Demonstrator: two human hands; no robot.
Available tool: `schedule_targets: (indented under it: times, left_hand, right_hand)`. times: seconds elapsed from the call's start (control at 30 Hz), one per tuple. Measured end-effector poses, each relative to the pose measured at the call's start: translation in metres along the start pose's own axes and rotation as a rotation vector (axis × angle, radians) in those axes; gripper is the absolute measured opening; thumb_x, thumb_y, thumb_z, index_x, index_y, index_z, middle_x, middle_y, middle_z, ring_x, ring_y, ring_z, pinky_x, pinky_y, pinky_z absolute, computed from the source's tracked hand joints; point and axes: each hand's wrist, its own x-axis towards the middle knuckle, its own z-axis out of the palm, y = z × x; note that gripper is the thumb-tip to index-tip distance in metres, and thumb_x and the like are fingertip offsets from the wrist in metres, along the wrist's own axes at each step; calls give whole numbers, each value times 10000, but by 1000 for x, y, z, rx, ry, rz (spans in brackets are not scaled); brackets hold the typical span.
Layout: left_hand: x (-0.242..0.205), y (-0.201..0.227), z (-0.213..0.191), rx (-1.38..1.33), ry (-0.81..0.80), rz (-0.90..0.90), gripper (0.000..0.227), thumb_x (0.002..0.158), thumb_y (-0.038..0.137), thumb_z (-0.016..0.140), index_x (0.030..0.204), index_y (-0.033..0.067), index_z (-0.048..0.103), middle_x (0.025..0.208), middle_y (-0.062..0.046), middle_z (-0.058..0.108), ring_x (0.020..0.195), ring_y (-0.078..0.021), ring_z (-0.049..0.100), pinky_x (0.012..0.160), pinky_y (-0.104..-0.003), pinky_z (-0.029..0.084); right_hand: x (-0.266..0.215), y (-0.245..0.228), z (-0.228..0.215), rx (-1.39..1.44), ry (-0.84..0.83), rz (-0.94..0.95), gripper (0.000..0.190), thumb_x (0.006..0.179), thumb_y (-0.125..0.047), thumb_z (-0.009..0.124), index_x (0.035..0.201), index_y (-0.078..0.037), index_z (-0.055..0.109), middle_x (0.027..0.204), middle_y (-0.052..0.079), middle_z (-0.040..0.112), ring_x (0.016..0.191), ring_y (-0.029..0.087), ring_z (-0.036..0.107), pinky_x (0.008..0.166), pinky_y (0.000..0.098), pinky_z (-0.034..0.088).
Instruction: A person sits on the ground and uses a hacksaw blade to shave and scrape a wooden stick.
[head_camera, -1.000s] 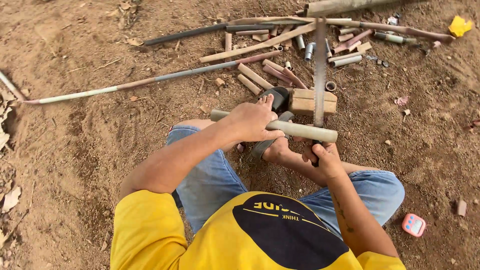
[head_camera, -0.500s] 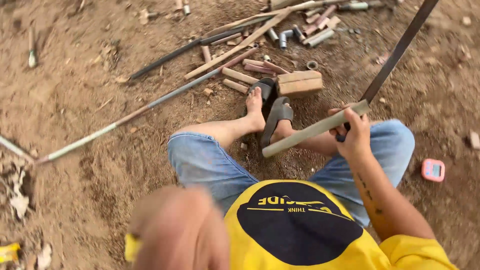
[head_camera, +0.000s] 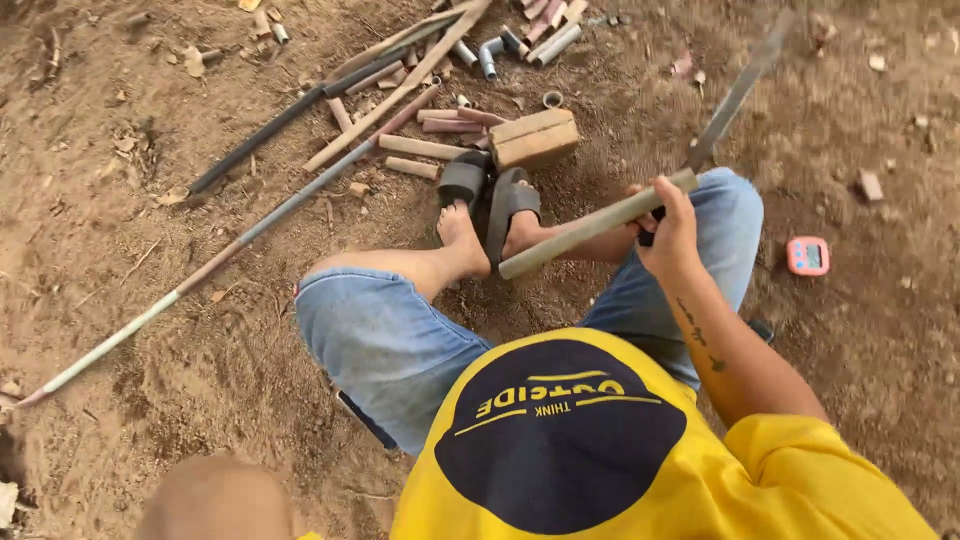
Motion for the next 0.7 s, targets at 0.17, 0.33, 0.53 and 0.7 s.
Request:
schedule_targets:
  times: [0.17,0.33,0.53,0.7]
  left_hand:
    - [-138,-31,-38,-221,72,18,342,1155,250,469,1210,-85,514,1182,-231,499,654,-97,542,549,-242,516]
    - [-201,-28,-72,-347,117,88,405,1191,267,423,1281,-125,464,1255,-274,475,645,-77,542,524,-226,510]
    - [-155,-11,-78,-554,165,145,481,1233,288,368,1366,-173,403,1342,-324,446,634,-52,542,493,-208,504]
    - [-26,51,-68,-745,191,183,546,1269,307,323,1438,-211,352,1416,-365,421,626,-32,542,467,-192,499]
  right_hand:
    - [15,15,-23,-21,11,7,397,1016,-327,729,1315,-195,503,1017,126,772,451,65,350,480,330,435]
    - [0,-4,-6,-18,-1,20,306,1011,-378,689,1204,-218,513,1102,87,766,467,38,335,497,290,397]
    - [-19,-19,1,-22,-9,43,308,994,-431,702,1185,-243,550,1127,47,766,481,25,352,510,274,423]
    - [-7,1,-11,24,-37,39,377,1005,-405,682,1277,-232,487,1139,46,768,464,30,359,523,270,457]
